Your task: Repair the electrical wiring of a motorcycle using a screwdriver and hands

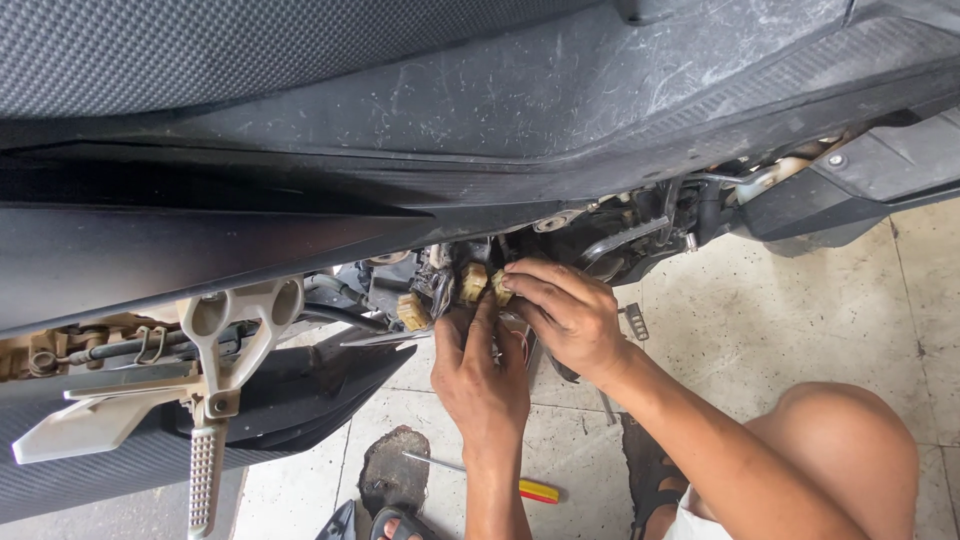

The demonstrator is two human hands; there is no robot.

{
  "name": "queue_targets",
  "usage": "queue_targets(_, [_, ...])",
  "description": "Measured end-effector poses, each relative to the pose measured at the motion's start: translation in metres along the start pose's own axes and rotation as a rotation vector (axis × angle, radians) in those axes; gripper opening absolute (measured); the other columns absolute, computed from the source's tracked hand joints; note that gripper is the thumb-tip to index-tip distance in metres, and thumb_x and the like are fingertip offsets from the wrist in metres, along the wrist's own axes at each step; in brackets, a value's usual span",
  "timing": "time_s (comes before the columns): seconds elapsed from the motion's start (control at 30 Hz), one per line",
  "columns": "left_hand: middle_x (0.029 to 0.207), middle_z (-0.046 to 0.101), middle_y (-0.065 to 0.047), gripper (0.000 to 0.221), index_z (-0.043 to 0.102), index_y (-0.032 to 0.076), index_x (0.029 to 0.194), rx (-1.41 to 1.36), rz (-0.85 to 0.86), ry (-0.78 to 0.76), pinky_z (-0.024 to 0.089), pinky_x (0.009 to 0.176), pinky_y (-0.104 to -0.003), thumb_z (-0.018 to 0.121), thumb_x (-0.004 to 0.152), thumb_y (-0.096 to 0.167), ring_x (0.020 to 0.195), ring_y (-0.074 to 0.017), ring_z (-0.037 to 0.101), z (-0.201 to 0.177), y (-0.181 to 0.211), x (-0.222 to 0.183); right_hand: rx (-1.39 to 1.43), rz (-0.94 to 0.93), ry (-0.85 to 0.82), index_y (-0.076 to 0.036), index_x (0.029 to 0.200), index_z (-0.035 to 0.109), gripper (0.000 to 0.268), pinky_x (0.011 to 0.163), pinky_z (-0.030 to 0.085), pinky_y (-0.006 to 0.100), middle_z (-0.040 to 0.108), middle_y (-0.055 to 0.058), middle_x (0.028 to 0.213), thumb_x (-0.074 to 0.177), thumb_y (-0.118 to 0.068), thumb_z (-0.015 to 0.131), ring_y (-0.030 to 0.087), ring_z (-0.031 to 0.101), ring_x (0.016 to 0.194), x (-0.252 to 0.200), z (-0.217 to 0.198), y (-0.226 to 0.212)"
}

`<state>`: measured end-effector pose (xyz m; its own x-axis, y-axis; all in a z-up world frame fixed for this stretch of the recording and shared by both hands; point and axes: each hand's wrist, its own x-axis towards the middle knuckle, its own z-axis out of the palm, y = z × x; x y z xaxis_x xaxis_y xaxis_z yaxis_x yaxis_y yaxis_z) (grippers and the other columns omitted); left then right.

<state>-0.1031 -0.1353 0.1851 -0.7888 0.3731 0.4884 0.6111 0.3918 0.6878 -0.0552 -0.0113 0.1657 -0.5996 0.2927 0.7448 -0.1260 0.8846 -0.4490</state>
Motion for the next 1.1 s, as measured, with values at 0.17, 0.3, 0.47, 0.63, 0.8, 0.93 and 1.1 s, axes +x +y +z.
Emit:
queue_targets(0.17, [0.096, 0.065, -0.009, 0.032, 0.077, 0.004, 0.11, -0.038, -0.011, 0.02, 0.052, 0.055, -0.032, 0.073, 0.079, 0.0, 0.066, -0.0193, 0.065, 0.001, -0.002, 0.001, -0.004, 0.042, -0.006, 0.001, 0.101, 0.075, 0.032, 0.082, 0.062, 0.031, 0.074, 0.01, 0.111, 0.071, 0.012, 0.076, 0.022, 0.074, 0.092, 0.007, -0.003, -0.012])
queue_targets(0.3, [0.094, 0.065, -0.008, 0.034, 0.076, 0.003, 0.11, -0.077, -0.027, 0.052, 0.052, 0.053, -0.03, 0.073, 0.076, -0.003, 0.067, -0.0176, 0.065, 0.004, -0.003, 0.0, -0.068, 0.054, -0.089, 0.001, 0.106, 0.069, 0.039, 0.086, 0.064, 0.031, 0.07, 0.01, 0.117, 0.069, 0.01, 0.078, 0.025, 0.074, 0.096, 0.0, -0.002, -0.005])
queue_targets(0.47, [0.09, 0.063, -0.006, 0.032, 0.078, 0.006, 0.109, -0.018, -0.053, 0.04, 0.048, 0.045, -0.03, 0.074, 0.078, 0.0, 0.056, -0.0153, 0.061, 0.006, -0.001, -0.004, -0.12, 0.029, -0.06, 0.002, 0.098, 0.068, 0.031, 0.071, 0.063, 0.029, 0.069, 0.01, 0.109, 0.071, 0.008, 0.082, 0.02, 0.072, 0.081, 0.001, -0.008, -0.007])
queue_targets(0.63, [0.091, 0.064, -0.008, 0.032, 0.077, 0.004, 0.11, -0.066, -0.059, 0.054, 0.052, 0.053, -0.032, 0.073, 0.078, -0.002, 0.064, -0.0188, 0.064, 0.005, 0.0, -0.004, -0.091, -0.037, -0.097, 0.004, 0.102, 0.071, 0.027, 0.078, 0.062, 0.031, 0.069, 0.01, 0.114, 0.076, 0.009, 0.076, 0.022, 0.073, 0.088, 0.01, -0.021, -0.015])
queue_targets(0.8, [0.084, 0.058, -0.004, 0.034, 0.078, 0.005, 0.112, -0.049, -0.049, 0.063, 0.044, 0.042, -0.025, 0.075, 0.079, -0.001, 0.056, -0.0097, 0.051, 0.015, -0.012, -0.009, 0.105, 0.219, -0.126, -0.011, 0.124, 0.069, 0.044, 0.057, 0.061, 0.018, 0.076, 0.01, 0.109, 0.083, 0.001, 0.077, 0.012, 0.068, 0.068, 0.005, -0.025, -0.006])
queue_targets(0.93, [0.091, 0.065, -0.007, 0.034, 0.077, 0.006, 0.112, -0.078, -0.067, 0.063, 0.053, 0.053, -0.03, 0.073, 0.079, -0.001, 0.066, -0.0168, 0.063, 0.009, -0.006, -0.009, 0.247, 0.337, -0.01, -0.003, 0.122, 0.067, 0.047, 0.087, 0.068, 0.029, 0.079, 0.012, 0.102, 0.077, 0.003, 0.08, 0.022, 0.079, 0.095, 0.013, -0.023, -0.02])
queue_targets(1.1, [0.09, 0.061, -0.008, 0.032, 0.076, 0.005, 0.112, -0.131, -0.052, 0.053, 0.053, 0.056, -0.032, 0.072, 0.08, -0.001, 0.066, -0.0187, 0.062, 0.008, -0.009, -0.01, 0.178, 0.355, -0.045, -0.002, 0.101, 0.079, 0.019, 0.065, 0.06, 0.025, 0.078, 0.008, 0.102, 0.082, 0.001, 0.076, 0.017, 0.074, 0.077, 0.026, -0.031, -0.037])
